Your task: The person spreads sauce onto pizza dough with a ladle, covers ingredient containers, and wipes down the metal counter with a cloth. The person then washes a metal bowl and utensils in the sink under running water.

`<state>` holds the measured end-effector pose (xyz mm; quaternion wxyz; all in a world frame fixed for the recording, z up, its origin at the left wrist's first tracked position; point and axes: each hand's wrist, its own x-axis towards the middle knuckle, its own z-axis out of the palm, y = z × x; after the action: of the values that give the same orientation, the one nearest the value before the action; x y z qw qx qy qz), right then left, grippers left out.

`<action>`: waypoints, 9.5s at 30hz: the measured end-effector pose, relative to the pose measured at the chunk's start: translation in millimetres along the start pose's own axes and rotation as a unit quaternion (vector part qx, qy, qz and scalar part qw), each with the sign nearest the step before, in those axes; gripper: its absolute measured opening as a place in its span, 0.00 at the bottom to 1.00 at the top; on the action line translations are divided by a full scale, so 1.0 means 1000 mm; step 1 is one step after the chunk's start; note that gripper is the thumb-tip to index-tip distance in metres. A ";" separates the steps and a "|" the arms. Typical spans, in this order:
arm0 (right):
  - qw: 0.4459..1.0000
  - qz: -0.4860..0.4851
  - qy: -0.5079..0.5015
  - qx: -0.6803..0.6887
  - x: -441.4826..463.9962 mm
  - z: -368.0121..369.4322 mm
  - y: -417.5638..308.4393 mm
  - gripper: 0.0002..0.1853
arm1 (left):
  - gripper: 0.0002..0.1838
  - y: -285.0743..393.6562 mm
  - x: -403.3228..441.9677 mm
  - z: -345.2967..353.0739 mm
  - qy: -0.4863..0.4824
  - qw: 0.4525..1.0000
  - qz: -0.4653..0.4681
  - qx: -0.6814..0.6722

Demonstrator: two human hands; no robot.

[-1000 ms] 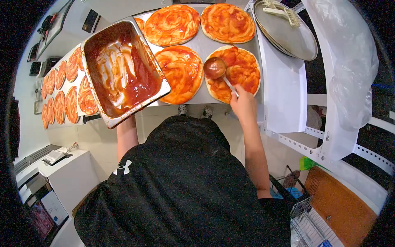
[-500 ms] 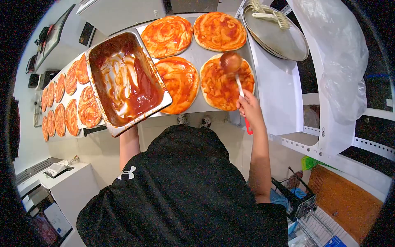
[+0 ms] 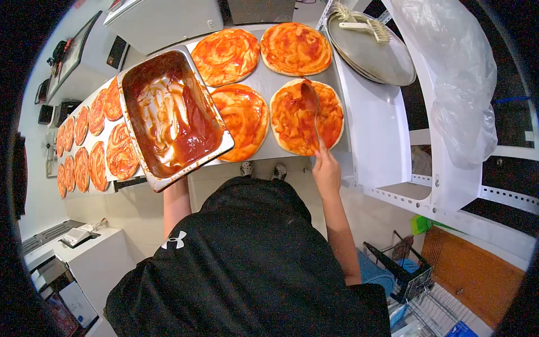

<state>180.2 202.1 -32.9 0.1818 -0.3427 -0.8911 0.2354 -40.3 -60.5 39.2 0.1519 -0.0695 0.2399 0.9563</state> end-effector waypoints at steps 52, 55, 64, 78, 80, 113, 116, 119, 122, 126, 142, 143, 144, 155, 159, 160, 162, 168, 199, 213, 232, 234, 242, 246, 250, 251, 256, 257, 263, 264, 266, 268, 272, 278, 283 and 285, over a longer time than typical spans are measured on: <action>0.996 0.026 -0.068 -0.045 0.112 -0.011 -0.022 0.10 | 0.30 0.007 0.037 -0.032 -0.055 0.998 -0.002 -0.037; 0.994 0.030 -0.073 -0.081 0.110 -0.012 -0.037 0.10 | 0.28 0.005 0.042 -0.027 -0.006 0.999 0.040 0.027; 0.985 0.135 -0.047 -0.093 0.105 -0.036 -0.005 0.11 | 0.28 0.019 0.004 0.012 -0.019 0.997 0.005 -0.073; 0.999 -0.011 0.025 0.030 0.045 0.019 -0.012 0.12 | 0.27 -0.014 0.058 -0.015 0.052 0.996 0.022 0.071; 0.996 0.059 0.064 -0.002 0.042 0.006 -0.003 0.12 | 0.27 -0.014 0.060 -0.015 0.038 0.998 0.006 0.051; 0.981 0.160 0.042 0.098 0.005 -0.049 0.088 0.09 | 0.27 -0.061 0.027 0.026 0.036 0.996 -0.032 0.075; 0.980 0.178 0.019 0.086 -0.013 -0.058 0.073 0.09 | 0.27 -0.062 0.026 0.027 0.046 0.996 -0.031 0.069; 0.980 0.183 0.007 0.079 -0.033 -0.057 0.061 0.09 | 0.27 -0.064 0.022 0.032 0.062 0.995 -0.035 0.064; 0.978 0.188 0.003 0.086 -0.052 -0.053 0.054 0.10 | 0.26 -0.065 0.017 0.038 0.098 0.993 -0.045 0.053; 0.978 0.163 0.025 0.126 -0.062 -0.056 0.049 0.10 | 0.26 -0.066 0.025 0.020 0.048 0.996 -0.039 0.063; 0.966 0.203 0.029 0.160 -0.105 -0.019 0.036 0.11 | 0.29 -0.064 0.038 -0.001 0.058 0.992 -0.061 0.095; 0.965 0.199 0.034 0.167 -0.106 -0.017 0.026 0.11 | 0.29 -0.062 0.038 -0.001 0.059 0.992 -0.062 0.096; 0.964 0.196 0.039 0.174 -0.106 -0.015 0.019 0.11 | 0.29 -0.059 0.037 0.000 0.036 0.991 -0.062 0.114; 0.994 0.087 -0.016 0.059 -0.052 0.015 0.002 0.13 | 0.29 -0.053 0.063 -0.027 -0.162 0.967 -0.041 0.195; 0.992 0.046 0.120 -0.016 -0.060 0.005 0.046 0.12 | 0.28 -0.048 0.048 -0.010 -0.030 0.984 -0.025 0.176; 0.992 0.045 0.117 -0.015 -0.046 0.006 0.044 0.12 | 0.28 -0.043 0.053 -0.018 -0.040 0.992 -0.037 0.114; 0.991 0.061 0.113 -0.037 -0.016 0.006 0.033 0.13 | 0.27 -0.035 0.063 -0.033 -0.061 0.996 -0.064 -0.010; 0.998 0.022 0.052 -0.014 -0.063 0.013 0.023 0.14 | 0.25 -0.030 0.081 -0.062 0.034 0.988 -0.122 0.093; 0.993 0.073 0.087 -0.003 -0.061 -0.033 0.093 0.14 | 0.26 -0.070 0.076 -0.058 0.038 0.838 -0.158 -0.520; 0.992 0.068 0.081 0.074 -0.005 -0.004 0.067 0.12 | 0.29 -0.065 0.069 -0.080 -0.290 0.955 -0.050 0.036; 0.995 -0.006 -0.097 -0.012 0.011 -0.038 0.023 0.15 | 0.26 -0.049 -0.026 0.000 -0.039 0.998 0.043 -0.036; 0.997 -0.031 -0.073 -0.013 0.012 -0.042 0.025 0.15 | 0.26 -0.044 -0.023 -0.002 -0.062 0.996 0.042 -0.046; 0.996 -0.075 0.004 -0.050 0.034 -0.058 0.025 0.15 | 0.26 -0.039 -0.006 -0.004 -0.032 0.998 0.051 -0.024; 0.998 -0.053 0.001 -0.025 0.070 -0.067 0.015 0.16 | 0.25 -0.039 0.003 -0.006 0.025 0.999 0.037 0.002; 0.995 -0.086 0.022 -0.035 0.111 -0.067 0.017 0.17 | 0.25 -0.035 0.008 0.001 0.012 1.000 0.020 -0.018; 0.996 -0.080 0.011 -0.047 0.120 -0.070 0.013 0.17 | 0.25 -0.033 0.009 0.003 -0.004 0.999 0.013 -0.033; 0.992 -0.070 -0.043 -0.099 0.147 -0.077 0.006 0.17 | 0.26 -0.027 0.015 0.001 -0.011 0.998 0.036 -0.041; 0.990 -0.068 -0.058 -0.112 0.152 -0.078 0.006 0.16 | 0.27 -0.026 0.016 0.000 -0.007 0.998 0.047 -0.039; 0.980 -0.126 -0.050 -0.146 0.172 -0.083 0.006 0.17 | 0.28 -0.019 0.021 -0.004 -0.195 0.973 0.004 -0.126; 0.980 -0.129 -0.054 -0.145 0.174 -0.084 0.005 0.17 | 0.29 -0.018 0.022 -0.004 -0.169 0.978 0.005 -0.121; 0.978 -0.135 -0.063 -0.143 0.178 -0.086 0.002 0.17 | 0.30 -0.017 0.024 -0.003 -0.116 0.987 0.006 -0.110; 0.978 -0.138 -0.067 -0.141 0.182 -0.087 0.003 0.17 | 0.30 -0.017 0.024 -0.005 -0.090 0.990 0.007 -0.105; 0.974 -0.145 -0.080 -0.152 0.188 -0.086 0.010 0.18 | 0.31 -0.016 0.025 -0.011 -0.045 0.997 0.029 -0.047; 0.973 -0.123 -0.102 -0.165 0.195 -0.088 0.006 0.17 | 0.31 -0.014 0.028 -0.004 -0.090 0.988 0.003 -0.130; 0.973 -0.127 -0.095 -0.169 0.197 -0.083 0.008 0.17 | 0.31 -0.014 0.027 0.007 0.003 0.997 0.016 -0.072; 0.972 -0.127 -0.093 -0.174 0.199 -0.082 0.010 0.17 | 0.32 -0.015 0.030 0.005 -0.023 0.997 0.025 -0.070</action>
<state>86.7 371.5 61.4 0.0641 -0.2295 -0.9677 0.0820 -63.9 -38.2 31.0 0.1282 -0.0517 0.1709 0.9755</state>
